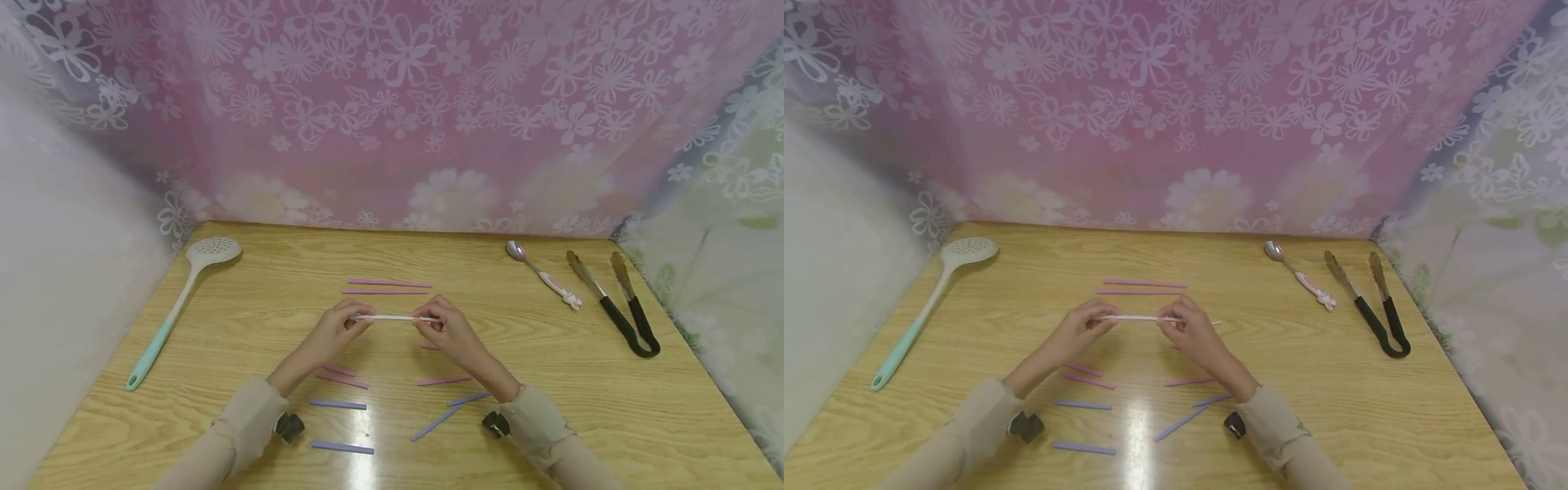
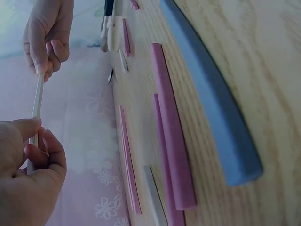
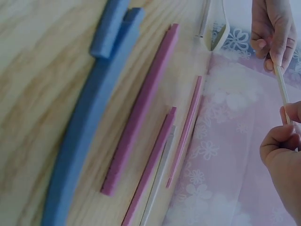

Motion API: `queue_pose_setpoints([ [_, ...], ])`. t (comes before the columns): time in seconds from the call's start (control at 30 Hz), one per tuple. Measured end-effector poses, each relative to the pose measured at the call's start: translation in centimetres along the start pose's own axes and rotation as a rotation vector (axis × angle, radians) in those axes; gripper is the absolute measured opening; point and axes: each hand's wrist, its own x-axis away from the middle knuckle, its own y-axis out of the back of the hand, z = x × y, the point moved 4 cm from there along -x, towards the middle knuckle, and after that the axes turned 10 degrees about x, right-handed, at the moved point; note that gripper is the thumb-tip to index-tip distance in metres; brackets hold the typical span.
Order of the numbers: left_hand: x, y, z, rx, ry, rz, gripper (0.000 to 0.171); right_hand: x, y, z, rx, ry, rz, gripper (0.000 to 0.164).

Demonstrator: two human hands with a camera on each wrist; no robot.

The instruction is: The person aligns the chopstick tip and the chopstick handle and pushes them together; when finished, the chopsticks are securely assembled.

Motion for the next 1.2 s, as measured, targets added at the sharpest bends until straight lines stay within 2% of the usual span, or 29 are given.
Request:
queue_pose_setpoints([
  [0.17,0.1,0.0,0.2,-0.011,-0.011,0.019,0.022,0.1,-0.2,-0.2,0.005,0.001,0.028,0.011],
  [0.37,-0.1,0.3,0.6,-0.049,-0.02,0.058,0.022,0.1,-0.3,-0.5,0.023,0.04,0.047,0.013],
  [0.57,-0.3,0.8,1.0,-0.046,0.019,0.076,0.024,0.1,-0.4,-1.0,0.011,0.032,0.08,0.027],
  [0.97,0.0,2.1,2.3,-0.031,0.064,0.072,0.027,-0.1,-0.2,-2.3,0.087,-0.014,0.022,0.015],
  [1.2,-0.2,2.8,3.0,-0.051,0.103,0.055,0.024,-0.6,-0.1,-2.7,0.116,0.018,0.04,0.019],
])
